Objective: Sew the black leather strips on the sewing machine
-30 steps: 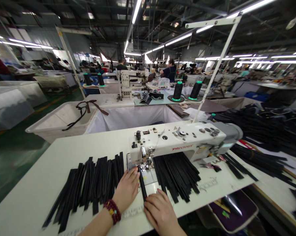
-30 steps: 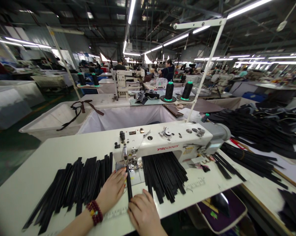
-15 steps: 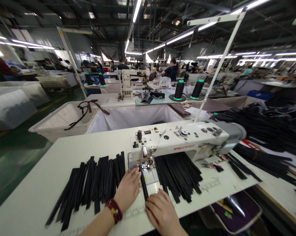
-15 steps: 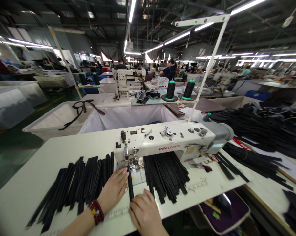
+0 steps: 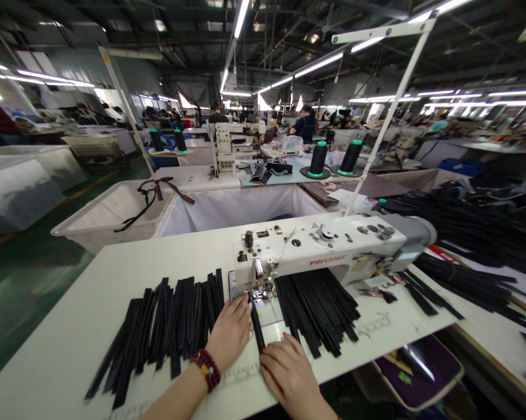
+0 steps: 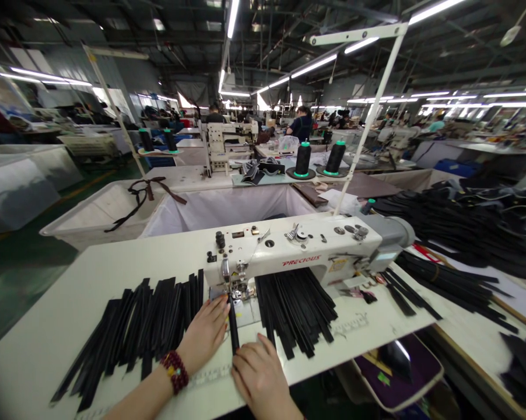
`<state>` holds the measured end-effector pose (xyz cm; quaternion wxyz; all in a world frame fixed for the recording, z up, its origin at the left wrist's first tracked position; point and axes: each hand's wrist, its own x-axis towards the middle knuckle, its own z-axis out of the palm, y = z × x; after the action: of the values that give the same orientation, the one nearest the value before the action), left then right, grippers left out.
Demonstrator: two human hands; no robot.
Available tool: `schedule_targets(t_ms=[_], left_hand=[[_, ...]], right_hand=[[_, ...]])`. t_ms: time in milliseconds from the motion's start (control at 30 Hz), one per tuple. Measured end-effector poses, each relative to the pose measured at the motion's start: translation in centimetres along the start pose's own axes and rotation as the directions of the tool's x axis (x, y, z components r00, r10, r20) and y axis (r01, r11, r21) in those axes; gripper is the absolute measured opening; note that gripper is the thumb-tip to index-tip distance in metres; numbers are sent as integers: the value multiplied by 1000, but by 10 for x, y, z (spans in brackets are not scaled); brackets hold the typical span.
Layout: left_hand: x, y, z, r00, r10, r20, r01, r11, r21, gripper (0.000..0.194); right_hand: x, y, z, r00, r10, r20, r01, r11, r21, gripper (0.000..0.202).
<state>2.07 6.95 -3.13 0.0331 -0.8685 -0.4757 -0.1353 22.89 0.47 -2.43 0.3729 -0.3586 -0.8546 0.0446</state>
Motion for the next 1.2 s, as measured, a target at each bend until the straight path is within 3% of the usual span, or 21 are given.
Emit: schedule_targets(t_ms=[300,500,733,900,1000,1067,1133,1200], left_hand=[[-14,4,-11,997,68,25,-67,997,-37,43],[-16,3,-9,997,69,41,-67,997,-41,43],[-15,8,-11,999,16,52,-12,997,-73,43],[-14,15,-14,997,-53,55,58,993,-106,41],[-16,22,-18,995,-85,51,91,988,-126,42],[-18,28,-24,994,-97,48,103,983,-155,44],[-23,36,-31,994,-110,25,113,973,-199,46],[-31,47,-37,990,-142,-15,135,960,-245,44]], right_hand=[[-21,-4,-9,995,-97,14,97,990,-98,23],[-24,-5,-9,998,-69,3,69,992,-107,22],[-23,-5,-7,999,-32,9,33,996,-81,26],[-28,-8,-15,995,-48,88,53,997,-62,29],[-30,5,-39,993,-69,97,77,993,-86,35],[-25,32,-70,998,-62,6,62,989,-135,35],[-12,76,-116,993,-3,-115,-21,979,-205,34],[8,136,-171,948,58,-314,-155,943,-295,35]])
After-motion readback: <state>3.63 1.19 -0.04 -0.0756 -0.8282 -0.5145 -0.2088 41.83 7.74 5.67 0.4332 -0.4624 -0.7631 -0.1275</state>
